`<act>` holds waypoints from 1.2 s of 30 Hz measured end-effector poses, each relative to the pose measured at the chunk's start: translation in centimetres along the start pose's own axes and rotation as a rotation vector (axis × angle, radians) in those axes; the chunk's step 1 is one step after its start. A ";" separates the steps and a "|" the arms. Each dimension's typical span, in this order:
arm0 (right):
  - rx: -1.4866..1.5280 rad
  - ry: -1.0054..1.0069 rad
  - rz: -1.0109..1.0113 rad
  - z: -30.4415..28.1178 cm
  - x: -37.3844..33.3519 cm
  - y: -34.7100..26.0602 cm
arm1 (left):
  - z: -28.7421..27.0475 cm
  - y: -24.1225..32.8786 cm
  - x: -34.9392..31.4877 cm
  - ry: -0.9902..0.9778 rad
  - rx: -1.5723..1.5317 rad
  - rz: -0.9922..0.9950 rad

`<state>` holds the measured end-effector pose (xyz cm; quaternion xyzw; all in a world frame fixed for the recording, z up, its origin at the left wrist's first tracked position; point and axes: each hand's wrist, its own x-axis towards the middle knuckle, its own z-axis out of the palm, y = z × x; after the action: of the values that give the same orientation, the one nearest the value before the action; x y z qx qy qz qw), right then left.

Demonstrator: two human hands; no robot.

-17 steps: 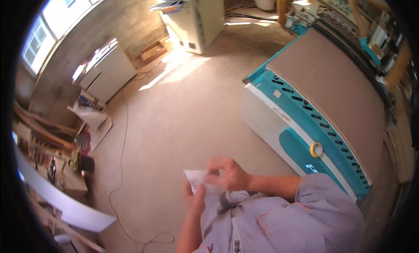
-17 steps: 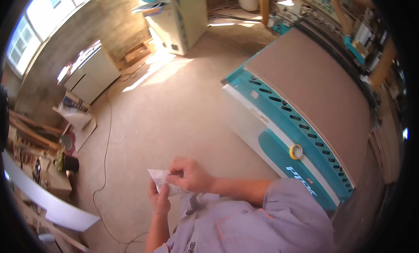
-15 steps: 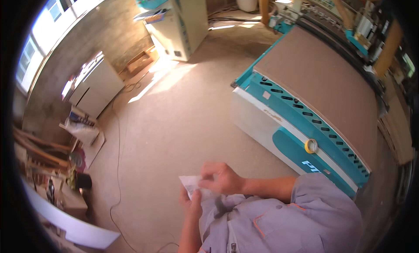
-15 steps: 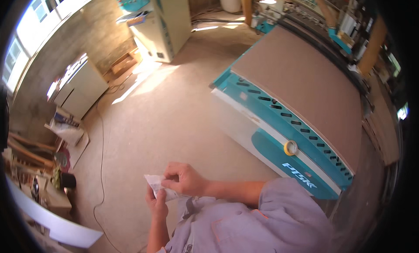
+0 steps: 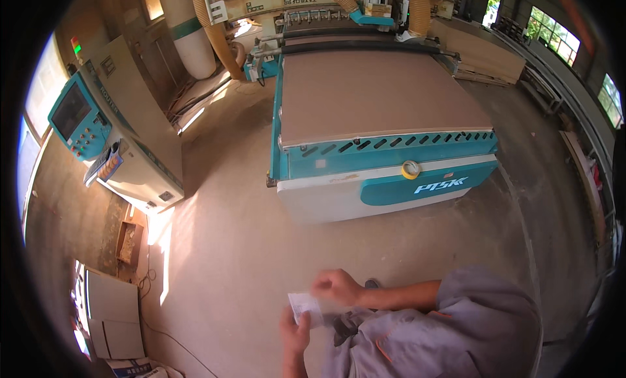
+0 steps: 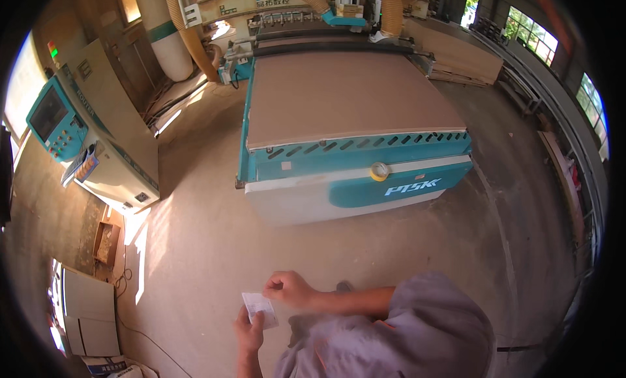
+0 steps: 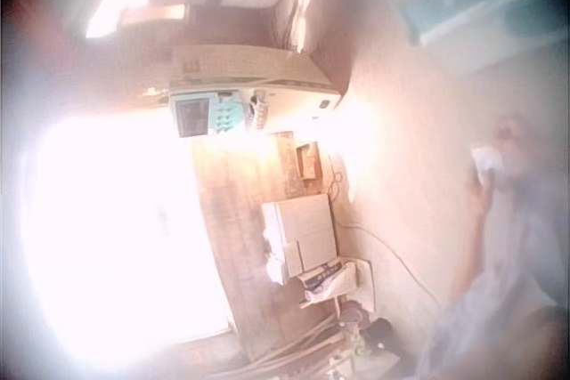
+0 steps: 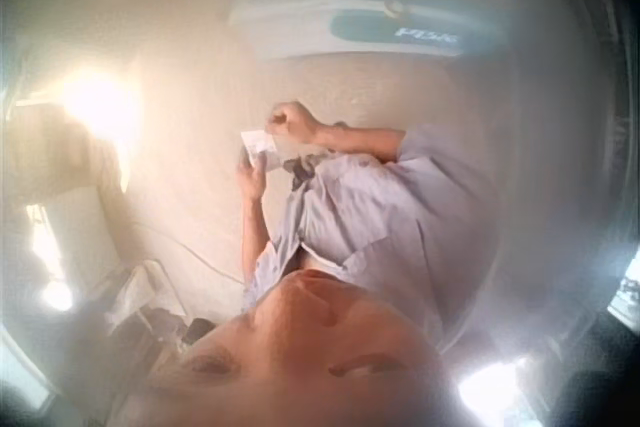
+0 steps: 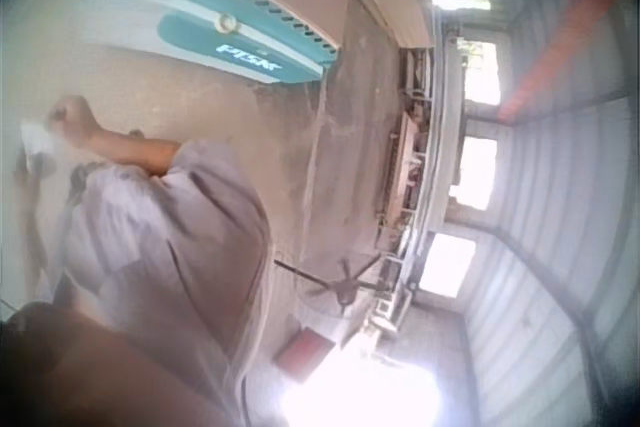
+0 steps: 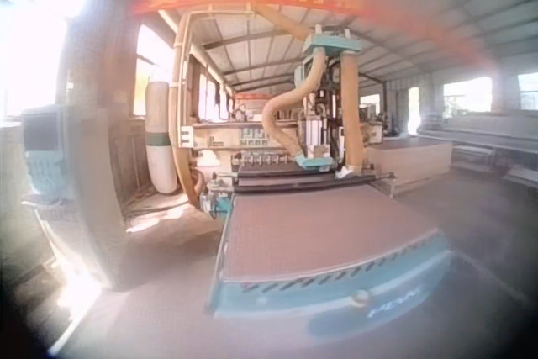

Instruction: The person peels stickers from a roll and applies them to the surface of large wooden boards in a workshop.

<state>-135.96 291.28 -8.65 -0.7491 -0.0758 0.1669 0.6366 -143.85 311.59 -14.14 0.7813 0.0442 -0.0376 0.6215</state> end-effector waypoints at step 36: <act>-0.350 0.413 0.475 -25.5 -17.5 32.5 | 8.4 -22.7 -0.8 -0.306 0.304 -0.416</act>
<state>-146.66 256.08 -34.33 -0.8613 0.2034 0.1398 0.4440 -147.33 308.47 -37.94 0.8247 0.1031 -0.2878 0.4759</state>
